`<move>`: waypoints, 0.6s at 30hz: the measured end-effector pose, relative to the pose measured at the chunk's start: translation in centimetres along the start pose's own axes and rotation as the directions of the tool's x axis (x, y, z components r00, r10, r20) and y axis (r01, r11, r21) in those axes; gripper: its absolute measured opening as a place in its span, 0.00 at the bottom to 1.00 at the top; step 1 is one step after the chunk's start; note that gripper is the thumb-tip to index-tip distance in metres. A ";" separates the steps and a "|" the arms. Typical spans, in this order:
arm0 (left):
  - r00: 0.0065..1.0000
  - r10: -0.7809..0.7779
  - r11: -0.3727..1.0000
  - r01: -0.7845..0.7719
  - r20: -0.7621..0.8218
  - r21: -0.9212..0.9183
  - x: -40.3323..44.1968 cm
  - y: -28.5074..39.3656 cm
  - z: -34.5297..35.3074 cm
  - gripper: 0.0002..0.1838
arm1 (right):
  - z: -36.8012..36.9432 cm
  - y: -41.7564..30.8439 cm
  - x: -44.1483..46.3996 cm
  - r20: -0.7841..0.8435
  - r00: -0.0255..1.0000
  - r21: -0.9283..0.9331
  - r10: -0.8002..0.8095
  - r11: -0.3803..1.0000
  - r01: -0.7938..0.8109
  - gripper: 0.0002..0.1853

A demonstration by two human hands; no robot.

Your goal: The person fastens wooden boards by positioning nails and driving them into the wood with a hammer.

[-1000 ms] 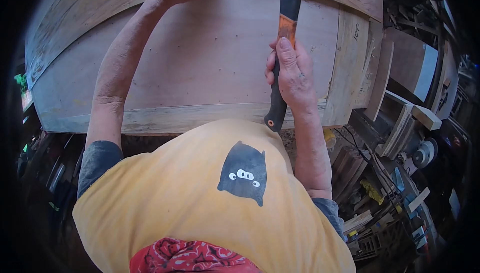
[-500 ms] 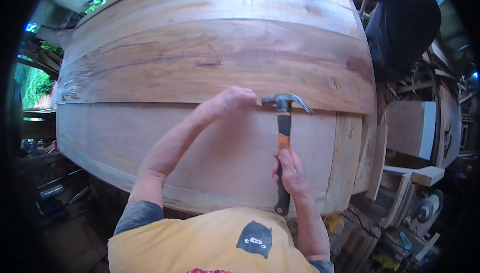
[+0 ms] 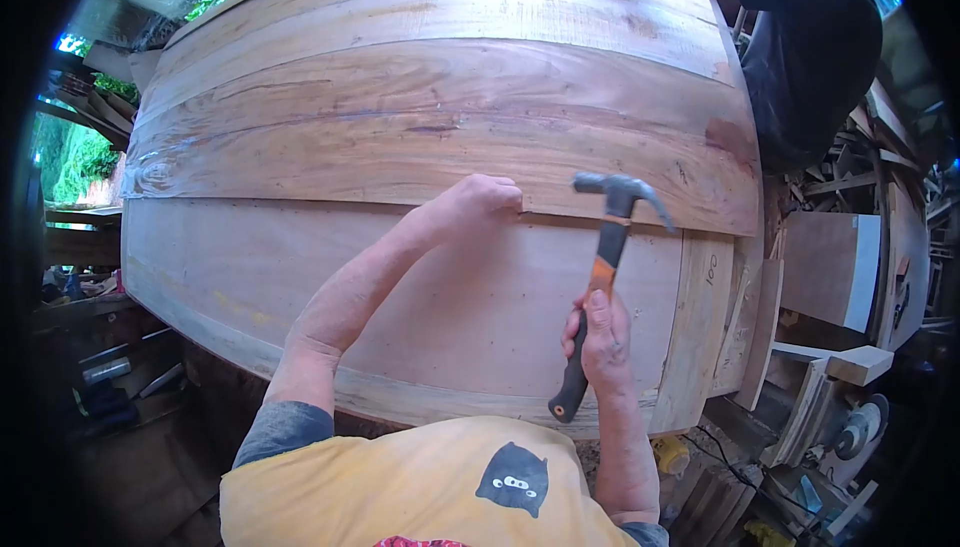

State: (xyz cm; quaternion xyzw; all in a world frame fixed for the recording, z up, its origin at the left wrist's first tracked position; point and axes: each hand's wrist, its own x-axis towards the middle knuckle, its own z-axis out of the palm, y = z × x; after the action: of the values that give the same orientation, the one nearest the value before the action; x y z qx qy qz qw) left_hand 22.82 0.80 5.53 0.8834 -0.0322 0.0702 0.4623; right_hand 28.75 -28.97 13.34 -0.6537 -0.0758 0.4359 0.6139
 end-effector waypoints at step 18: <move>0.995 -0.051 0.991 0.039 -0.089 -0.128 -0.9 -0.8 0.1 0.03 | -0.5 -0.6 0.0 0.055 0.994 -0.232 0.098 0.969 -0.083 0.25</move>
State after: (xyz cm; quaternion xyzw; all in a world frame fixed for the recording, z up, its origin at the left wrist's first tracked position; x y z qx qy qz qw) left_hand 22.08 1.14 4.71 0.8486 0.0047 0.0982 0.5198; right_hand 29.31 -29.19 13.80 -0.7082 -0.1158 0.4733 0.5110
